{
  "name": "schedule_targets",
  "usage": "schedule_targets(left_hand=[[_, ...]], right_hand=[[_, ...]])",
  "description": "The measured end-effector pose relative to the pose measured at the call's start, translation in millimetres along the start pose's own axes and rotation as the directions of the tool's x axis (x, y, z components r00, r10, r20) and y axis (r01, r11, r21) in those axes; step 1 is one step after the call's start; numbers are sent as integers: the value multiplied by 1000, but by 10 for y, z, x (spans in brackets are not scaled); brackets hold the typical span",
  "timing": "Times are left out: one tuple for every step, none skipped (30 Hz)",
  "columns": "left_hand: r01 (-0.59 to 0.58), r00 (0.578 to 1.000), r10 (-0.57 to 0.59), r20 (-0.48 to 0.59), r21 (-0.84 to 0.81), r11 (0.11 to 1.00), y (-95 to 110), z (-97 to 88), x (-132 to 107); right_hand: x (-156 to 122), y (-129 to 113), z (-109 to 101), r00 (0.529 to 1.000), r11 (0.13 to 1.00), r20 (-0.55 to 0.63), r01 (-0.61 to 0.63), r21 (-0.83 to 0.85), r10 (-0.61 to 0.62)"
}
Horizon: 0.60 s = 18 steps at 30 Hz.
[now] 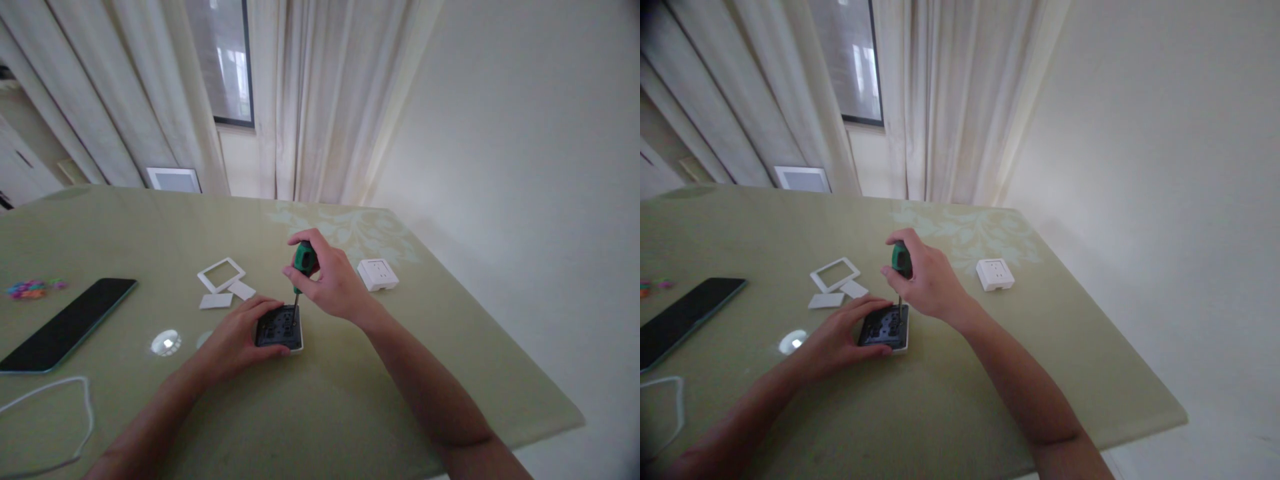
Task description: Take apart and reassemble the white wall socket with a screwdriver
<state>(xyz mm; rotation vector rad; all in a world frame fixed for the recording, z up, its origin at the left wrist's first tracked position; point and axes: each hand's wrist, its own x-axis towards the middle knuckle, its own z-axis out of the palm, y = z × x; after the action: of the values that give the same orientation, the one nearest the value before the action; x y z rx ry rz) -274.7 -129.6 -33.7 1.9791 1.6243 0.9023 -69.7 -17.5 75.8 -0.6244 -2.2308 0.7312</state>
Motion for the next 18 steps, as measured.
schedule_targets(left_hand=[[-1, 1000, 1, 2, -4, 1000, -15, -5, -2], [-4, 1000, 4, 4, -7, 1000, -29, -10, -4], [-5, 1000, 5, 4, -8, 1000, -41, -14, -6], [-6, 1000, 6, 3, -8, 1000, -52, -19, -9], [-6, 1000, 6, 3, -7, 1000, -60, -23, -12], [-9, 1000, 9, 2, -6, 1000, -65, -25, -16], [-12, 1000, 12, 2, -5, 1000, -70, -27, -19], [-15, 1000, 16, 2, -2, 1000, -74, -27, -22], [-20, 1000, 20, 2, 1, 1000, -78, -26, -26], [-26, 1000, 26, 1, 3, 1000, -82, -24, -29], [-32, 999, 32, 1, 5, 999, -86, -21, -31], [-38, 999, 38, 0, 6, 999, -92, -19, -32], [-43, 999, 43, -1, 5, 999, -99, -17, -33], [-48, 999, 48, -2, 2, 999, -109, -18, -34], [-51, 999, 51, 3, -1, 999, -122, -21, -35], [-50, 999, 50, 9, -7, 999, -139, -27, -36], [-48, 999, 48, 13, -16, 999, -160, -38, -39], [-46, 999, 46, 15, -31, 998, -185, -53, -43]], right_hand=[[-3, -8, -7, 1000, 1000, -1, 4, 0, -4], [-6, -16, -16, 1000, 1000, -7, 7, -1, -7], [-9, -23, -24, 1000, 1000, -20, 10, -2, -10], [-12, -26, -29, 999, 1000, -33, 12, -3, -12], [-14, -26, -31, 999, 1000, -43, 16, -2, -16], [-15, -23, -29, 999, 1000, -43, 19, 1, -19], [-16, -17, -22, 999, 1000, -36, 20, 4, -20], [-16, -9, -12, 1000, 1000, -25, 18, 7, -18], [-15, -1, -1, 1000, 1000, -15, 14, 10, -14], [-15, 5, 10, 1000, 1000, -7, 8, 10, -8], [-15, 8, 18, 1000, 1000, -5, 2, 9, -2], [-15, 8, 21, 1000, 1000, -3, 0, 8, 0], [-16, 4, 19, 1000, 1000, 2, 3, 8, -3], [-16, -5, 12, 1000, 1000, 15, 11, 11, -11], [-18, -16, -1, 999, 1000, 36, 24, 19, -25], [-19, -31, -19, 997, 999, 62, 41, 33, -43], [-21, -48, -39, 994, 997, 92, 61, 46, -65], [-24, -66, -60, 989, 995, 117, 83, 48, -88]])
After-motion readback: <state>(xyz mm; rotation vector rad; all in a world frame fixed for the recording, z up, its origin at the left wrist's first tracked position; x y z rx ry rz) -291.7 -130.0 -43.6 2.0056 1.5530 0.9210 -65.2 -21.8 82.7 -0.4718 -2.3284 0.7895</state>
